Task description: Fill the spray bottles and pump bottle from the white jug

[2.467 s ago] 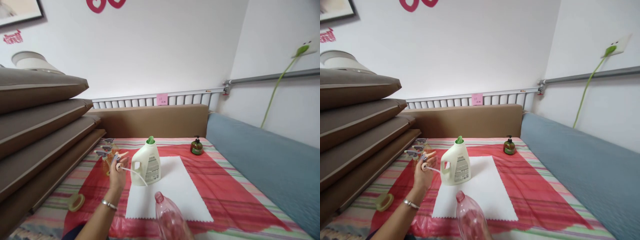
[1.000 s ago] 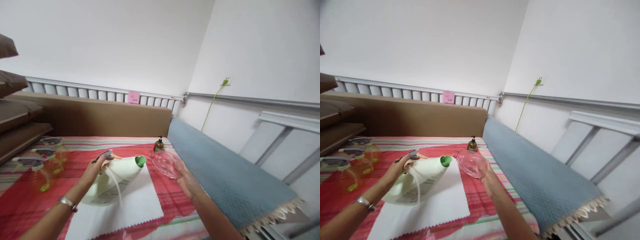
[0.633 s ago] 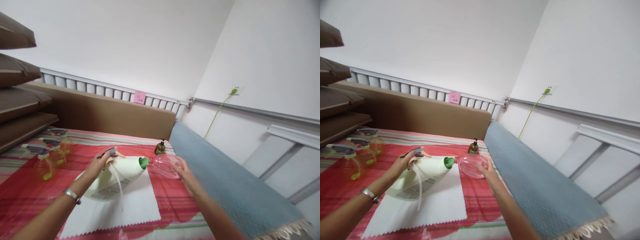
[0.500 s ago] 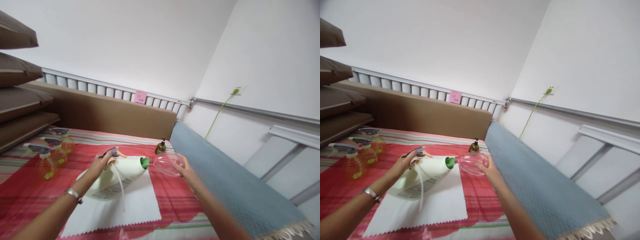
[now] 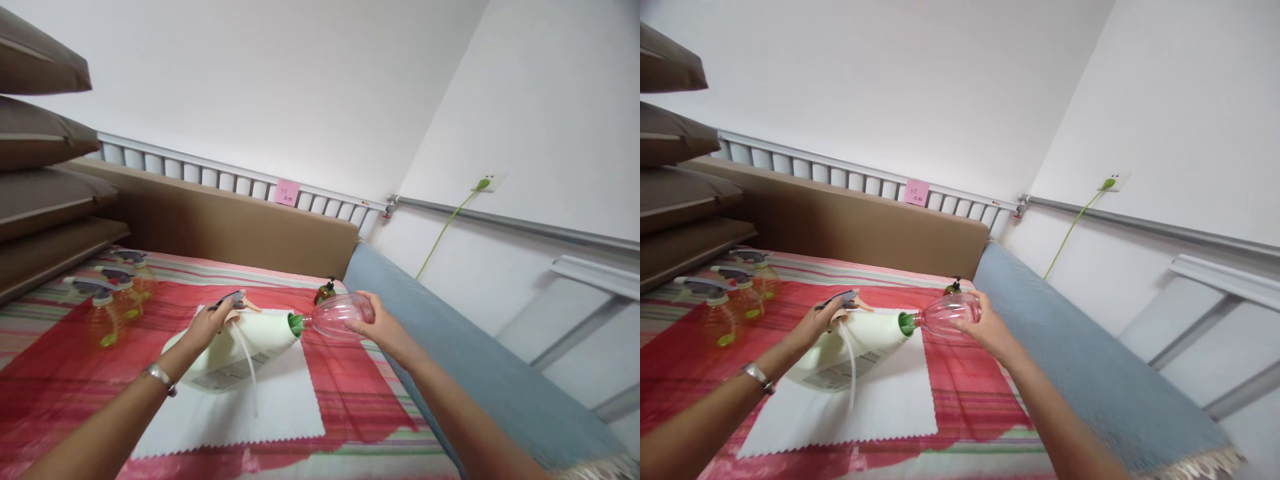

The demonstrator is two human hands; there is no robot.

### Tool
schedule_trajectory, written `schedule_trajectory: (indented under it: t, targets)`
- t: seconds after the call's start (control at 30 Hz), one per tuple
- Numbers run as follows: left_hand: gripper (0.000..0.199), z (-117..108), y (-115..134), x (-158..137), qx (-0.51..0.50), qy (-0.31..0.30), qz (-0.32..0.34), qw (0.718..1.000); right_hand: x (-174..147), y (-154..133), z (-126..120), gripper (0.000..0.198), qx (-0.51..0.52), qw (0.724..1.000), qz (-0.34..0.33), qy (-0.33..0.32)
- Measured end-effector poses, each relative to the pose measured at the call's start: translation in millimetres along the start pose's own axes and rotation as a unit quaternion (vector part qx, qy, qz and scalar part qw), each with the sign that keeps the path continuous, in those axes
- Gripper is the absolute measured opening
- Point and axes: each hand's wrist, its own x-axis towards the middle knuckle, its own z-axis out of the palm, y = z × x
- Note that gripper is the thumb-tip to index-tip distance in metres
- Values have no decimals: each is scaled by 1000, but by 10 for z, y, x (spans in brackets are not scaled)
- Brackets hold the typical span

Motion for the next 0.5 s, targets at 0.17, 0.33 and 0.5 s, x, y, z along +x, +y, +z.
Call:
schedule_trajectory:
  t: [0.17,0.33,0.5]
  targets:
    - [58,32,14,-7,27,9,16,999,24,-146,-59,77,-91,995,-24,-17]
    - [57,28,23,8,20,5,18,1000,46,-302,-79,80,-131,989,-66,-36]
    - [58,24,43,-14,22,2,11,1000,46,-520,-74,80,-184,962,-195,-54]
